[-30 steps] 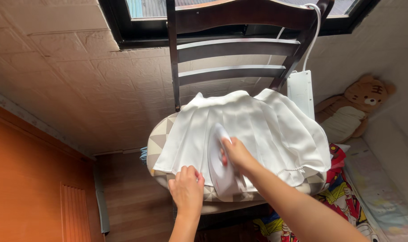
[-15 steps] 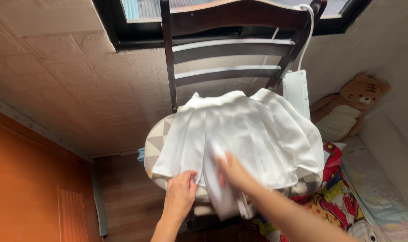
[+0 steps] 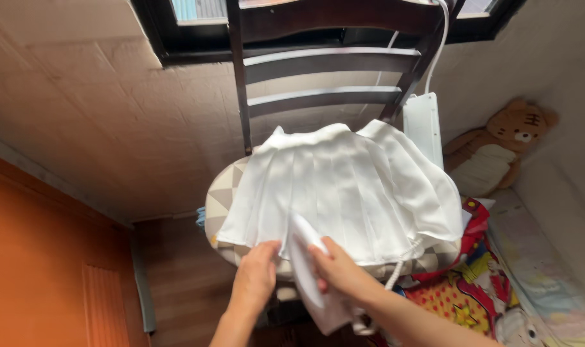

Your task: The person irons a white pleated skirt laid out on a chair seat. They use a white electric iron to smooth the fabric, repeatedly moving the iron back and forth over the pleats and adjusting the garment with their left hand to ensure even coverage.

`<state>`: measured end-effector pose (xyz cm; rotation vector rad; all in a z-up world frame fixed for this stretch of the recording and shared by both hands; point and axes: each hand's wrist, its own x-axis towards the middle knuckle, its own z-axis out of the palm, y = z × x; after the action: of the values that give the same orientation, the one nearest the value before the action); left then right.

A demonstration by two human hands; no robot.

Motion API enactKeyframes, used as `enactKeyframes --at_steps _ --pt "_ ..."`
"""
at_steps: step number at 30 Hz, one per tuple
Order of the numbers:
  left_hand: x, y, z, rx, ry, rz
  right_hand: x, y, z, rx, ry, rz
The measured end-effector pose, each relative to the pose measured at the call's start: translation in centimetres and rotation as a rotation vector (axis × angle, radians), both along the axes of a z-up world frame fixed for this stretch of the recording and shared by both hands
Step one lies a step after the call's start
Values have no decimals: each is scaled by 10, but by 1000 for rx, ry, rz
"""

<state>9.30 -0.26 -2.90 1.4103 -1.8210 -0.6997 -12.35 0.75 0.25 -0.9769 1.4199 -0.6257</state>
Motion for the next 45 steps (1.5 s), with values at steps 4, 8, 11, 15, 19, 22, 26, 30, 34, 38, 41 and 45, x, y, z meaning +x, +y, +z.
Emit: enactKeyframes --at_steps 4,8,11,15,19,22,26,30,34,38,41,45 --pt "-10 13 -13 -320 -398 -34 -46 -26 35 -17 57 -39" --pt "-18 24 -21 -424 -596 -49 -53 -77 67 -143 -88 66" --pt "-23 23 -19 -457 -596 -52 -22 -111 74 -18 -76 131" --pt "-29 22 -15 -430 -346 1 -11 -121 72 1 48 191" --pt "-39 15 -13 -294 -246 101 -16 -121 72 52 99 187" --pt "-42 10 -15 -233 -212 193 -17 -116 68 69 125 216" --pt "-46 9 -14 -225 -275 144 -21 -120 55 75 105 231" --pt "-41 20 -9 -337 -245 94 -16 -120 20 -50 -17 255" --pt "-16 44 -5 -395 -115 112 -10 -68 8 -61 32 306" --pt "14 58 -9 -307 -86 320 -5 -96 8 -137 95 293" --pt "37 54 -3 -273 -109 469 13 -110 3 -32 13 157" --pt "49 39 0 -180 -30 538 8 -29 2 31 95 299"
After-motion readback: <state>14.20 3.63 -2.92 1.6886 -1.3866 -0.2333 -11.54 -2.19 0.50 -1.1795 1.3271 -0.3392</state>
